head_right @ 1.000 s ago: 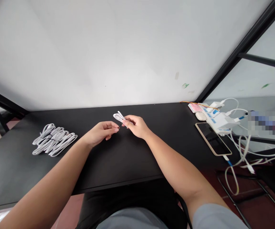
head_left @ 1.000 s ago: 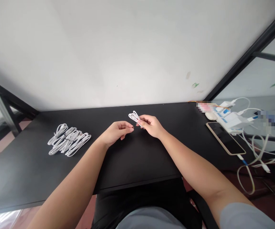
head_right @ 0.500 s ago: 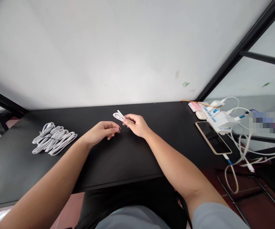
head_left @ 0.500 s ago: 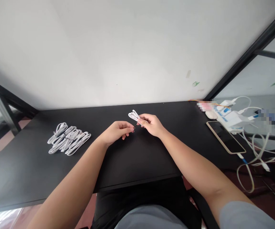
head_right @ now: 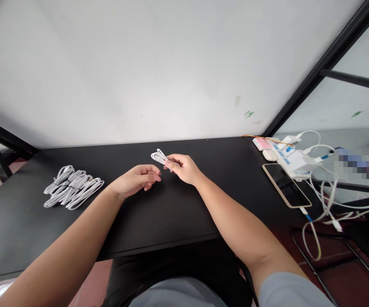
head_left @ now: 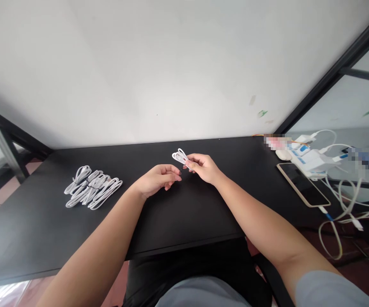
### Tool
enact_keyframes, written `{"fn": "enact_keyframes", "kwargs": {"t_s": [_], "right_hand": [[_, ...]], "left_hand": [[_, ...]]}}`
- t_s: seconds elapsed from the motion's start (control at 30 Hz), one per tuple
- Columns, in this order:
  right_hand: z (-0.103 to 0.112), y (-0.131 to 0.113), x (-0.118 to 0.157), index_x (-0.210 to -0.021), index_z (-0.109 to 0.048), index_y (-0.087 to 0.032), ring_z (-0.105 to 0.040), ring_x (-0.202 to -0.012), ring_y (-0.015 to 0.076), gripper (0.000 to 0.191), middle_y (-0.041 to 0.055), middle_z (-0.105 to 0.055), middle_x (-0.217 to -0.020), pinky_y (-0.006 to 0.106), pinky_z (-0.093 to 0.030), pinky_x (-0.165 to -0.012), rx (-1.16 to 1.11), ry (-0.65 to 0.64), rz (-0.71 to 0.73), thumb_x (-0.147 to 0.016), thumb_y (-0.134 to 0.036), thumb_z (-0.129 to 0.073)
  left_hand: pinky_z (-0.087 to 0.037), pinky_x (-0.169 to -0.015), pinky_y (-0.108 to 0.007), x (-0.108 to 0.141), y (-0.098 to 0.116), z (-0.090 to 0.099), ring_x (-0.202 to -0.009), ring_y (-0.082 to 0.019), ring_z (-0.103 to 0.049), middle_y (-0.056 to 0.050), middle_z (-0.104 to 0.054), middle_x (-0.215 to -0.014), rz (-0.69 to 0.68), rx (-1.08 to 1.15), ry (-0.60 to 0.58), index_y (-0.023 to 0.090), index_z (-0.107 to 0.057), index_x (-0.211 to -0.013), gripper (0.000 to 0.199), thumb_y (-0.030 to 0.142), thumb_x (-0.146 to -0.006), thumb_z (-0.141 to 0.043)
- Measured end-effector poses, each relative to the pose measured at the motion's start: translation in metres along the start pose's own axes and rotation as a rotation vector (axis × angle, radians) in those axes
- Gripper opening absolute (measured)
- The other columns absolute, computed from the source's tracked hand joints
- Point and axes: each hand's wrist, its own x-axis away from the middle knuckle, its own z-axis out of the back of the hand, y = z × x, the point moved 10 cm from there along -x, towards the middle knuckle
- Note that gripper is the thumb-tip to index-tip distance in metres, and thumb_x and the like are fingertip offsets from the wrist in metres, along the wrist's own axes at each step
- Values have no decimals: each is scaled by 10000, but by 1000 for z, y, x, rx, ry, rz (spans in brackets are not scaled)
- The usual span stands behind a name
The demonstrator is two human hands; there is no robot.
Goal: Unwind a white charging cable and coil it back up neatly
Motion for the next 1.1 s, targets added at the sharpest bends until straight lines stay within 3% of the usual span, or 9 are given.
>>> {"fn": "enact_keyframes", "kwargs": {"t_s": [0.1,0.37,0.53,0.7,0.9,1.1], "right_hand": [[0,-1,0,-1033,-735,-197,-642,-736,158,362,56,-730,-892,291,-523,-642,-16,1,2,-874,-511,-653],[-1,-4,0,-1010,-729,-172,-624,-700,141,372,58,-726,-863,273,-519,-619,0,1,15,-870,-509,-660],[-1,-5,0,-1008,-725,-169,-618,-687,132,342,53,-719,-856,261,-508,-599,-20,5,37,-874,-479,-670],[-3,-3,-1,-1013,-730,-174,-621,-694,133,336,52,-723,-864,262,-510,-602,-19,-3,41,-882,-475,-660],[-1,2,-1,-1039,-732,-171,-639,-723,139,321,58,-734,-888,268,-530,-639,23,8,17,-895,-446,-649],[2,14,-3,-1060,-728,-187,-672,-763,157,314,62,-746,-924,284,-555,-687,105,22,-11,-910,-445,-630]], "left_hand": [[-404,-475,-190,0,-1,-2,-534,-49,-469,25,-563,-719,-3,18,-13,153,-665,-891,236,229,-718,-807],[-427,-485,-185,0,-4,-8,-577,-71,-510,9,-570,-701,30,23,-36,144,-640,-849,215,228,-733,-800],[-440,-492,-190,-1,-4,-7,-613,-74,-535,-75,-690,-894,18,33,-29,127,-668,-910,267,304,-763,-802],[-394,-469,-184,-5,-3,2,-581,-59,-504,-50,-667,-861,-32,-61,52,130,-695,-915,328,330,-707,-852],[-327,-464,-199,-5,1,10,-543,-51,-469,-34,-664,-843,-83,-224,127,151,-707,-907,314,391,-739,-818],[-447,-616,-247,0,15,20,-662,-116,-583,-42,-697,-825,-180,-442,294,161,-699,-872,295,409,-740,-790]]}}
